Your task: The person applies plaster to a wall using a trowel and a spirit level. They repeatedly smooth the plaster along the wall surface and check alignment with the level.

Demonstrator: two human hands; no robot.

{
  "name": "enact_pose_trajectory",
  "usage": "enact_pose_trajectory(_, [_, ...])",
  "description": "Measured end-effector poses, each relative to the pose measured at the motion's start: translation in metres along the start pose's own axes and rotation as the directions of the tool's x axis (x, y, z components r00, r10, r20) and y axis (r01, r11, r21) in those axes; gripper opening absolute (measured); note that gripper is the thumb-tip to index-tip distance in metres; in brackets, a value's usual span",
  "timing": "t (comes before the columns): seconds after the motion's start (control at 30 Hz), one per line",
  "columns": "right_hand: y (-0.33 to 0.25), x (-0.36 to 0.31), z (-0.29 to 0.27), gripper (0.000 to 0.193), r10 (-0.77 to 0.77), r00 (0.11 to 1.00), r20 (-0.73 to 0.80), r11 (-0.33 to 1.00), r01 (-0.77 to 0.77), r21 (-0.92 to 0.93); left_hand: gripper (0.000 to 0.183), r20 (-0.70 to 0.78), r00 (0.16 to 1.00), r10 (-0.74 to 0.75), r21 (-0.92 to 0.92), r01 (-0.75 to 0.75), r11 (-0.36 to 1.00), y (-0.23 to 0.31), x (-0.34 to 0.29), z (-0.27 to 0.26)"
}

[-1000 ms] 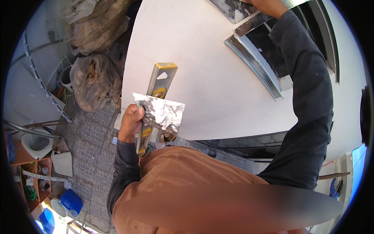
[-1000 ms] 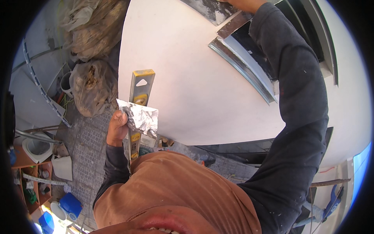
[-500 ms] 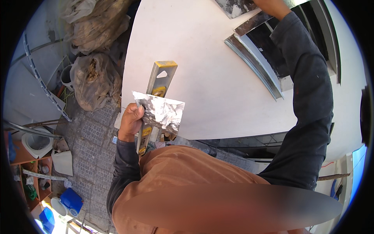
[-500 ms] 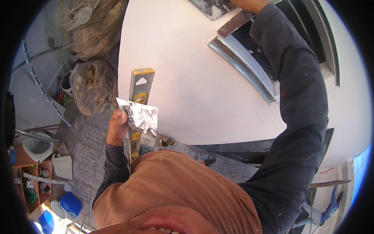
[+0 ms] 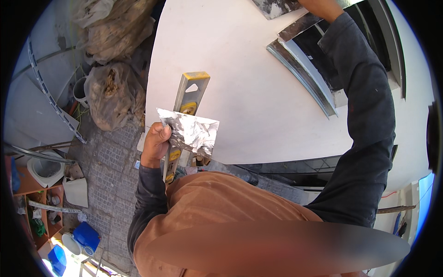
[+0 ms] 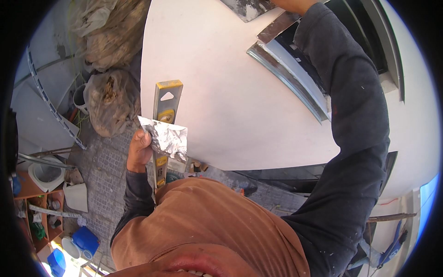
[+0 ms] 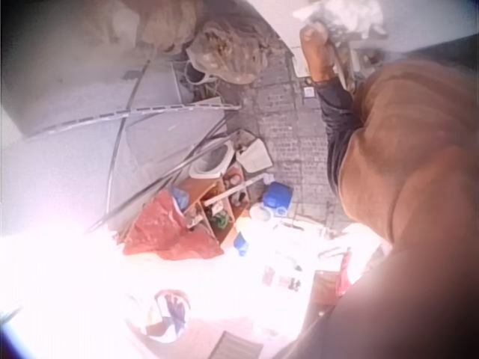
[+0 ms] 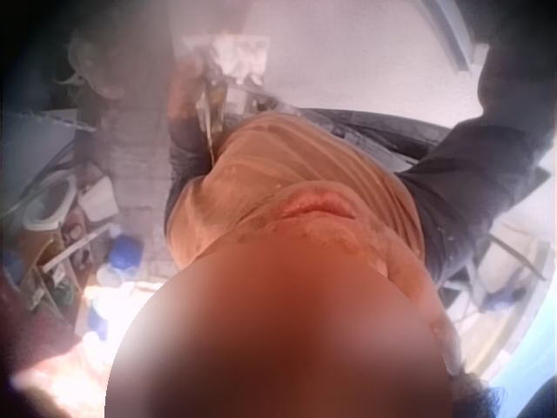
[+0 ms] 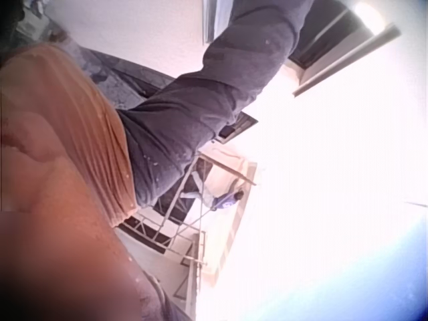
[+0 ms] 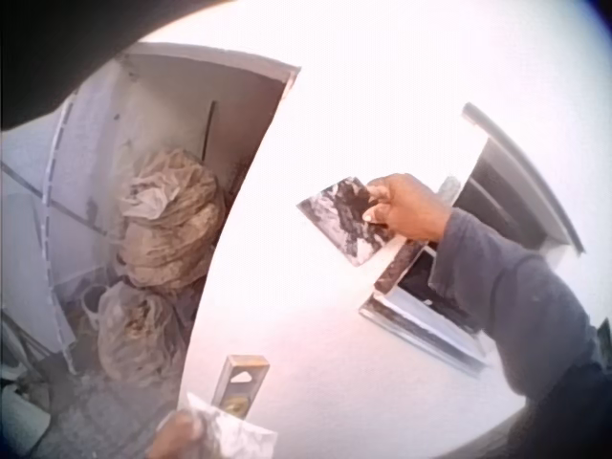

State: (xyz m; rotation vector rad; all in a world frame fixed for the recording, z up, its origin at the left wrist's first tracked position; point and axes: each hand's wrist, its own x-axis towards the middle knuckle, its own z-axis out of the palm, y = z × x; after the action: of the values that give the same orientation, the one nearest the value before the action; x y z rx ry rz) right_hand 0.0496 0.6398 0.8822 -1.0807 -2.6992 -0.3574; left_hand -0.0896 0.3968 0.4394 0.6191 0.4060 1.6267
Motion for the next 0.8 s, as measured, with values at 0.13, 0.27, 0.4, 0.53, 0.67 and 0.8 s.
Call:
enact_pose_trajectory(0.13, [0.003, -0.003, 0.001, 0.018, -0.053, 0.997, 0.059, 0.980, 0.063, -0.191, 0.040, -0.012, 1.000, 0.021, 0.010, -0.021, 1.000, -0.001, 0.000, 0.002])
enact_pose_trajectory(0.27, [-0.001, -0.004, -0.001, 0.016, -0.032, 0.998, 0.052, 0.985, 0.040, -0.167, 0.038, -0.019, 1.000, -0.006, -0.005, 0.006, 1.000, -0.001, 0.002, -0.001])
enact_pose_trajectory(0.4, [-0.008, -0.006, -0.001, 0.014, -0.055, 0.998, 0.029, 0.983, 0.059, -0.176, 0.036, 0.008, 1.000, -0.029, -0.024, 0.029, 0.999, -0.002, 0.003, -0.004])
enact_pose_trajectory(0.53, [-0.006, -0.031, -0.003, 0.013, -0.080, 0.956, -0.284, 0.961, 0.149, 0.231, 0.037, 0.007, 1.000, 0.013, -0.023, -0.013, 1.000, 0.000, 0.009, 0.000])
enact_pose_trajectory(0.67, [0.005, -0.104, 0.006, 0.033, 0.047, 0.796, -0.603, 0.882, 0.250, 0.399, 0.050, -0.014, 0.998, 0.062, -0.059, -0.063, 0.996, 0.027, 0.029, 0.011])
enact_pose_trajectory(0.8, [-0.005, -0.221, 0.086, 0.043, 0.455, 0.768, -0.452, 0.393, 0.282, 0.875, 0.062, 0.081, 0.984, 0.156, -0.101, -0.148, 0.984, 0.080, 0.065, 0.042])
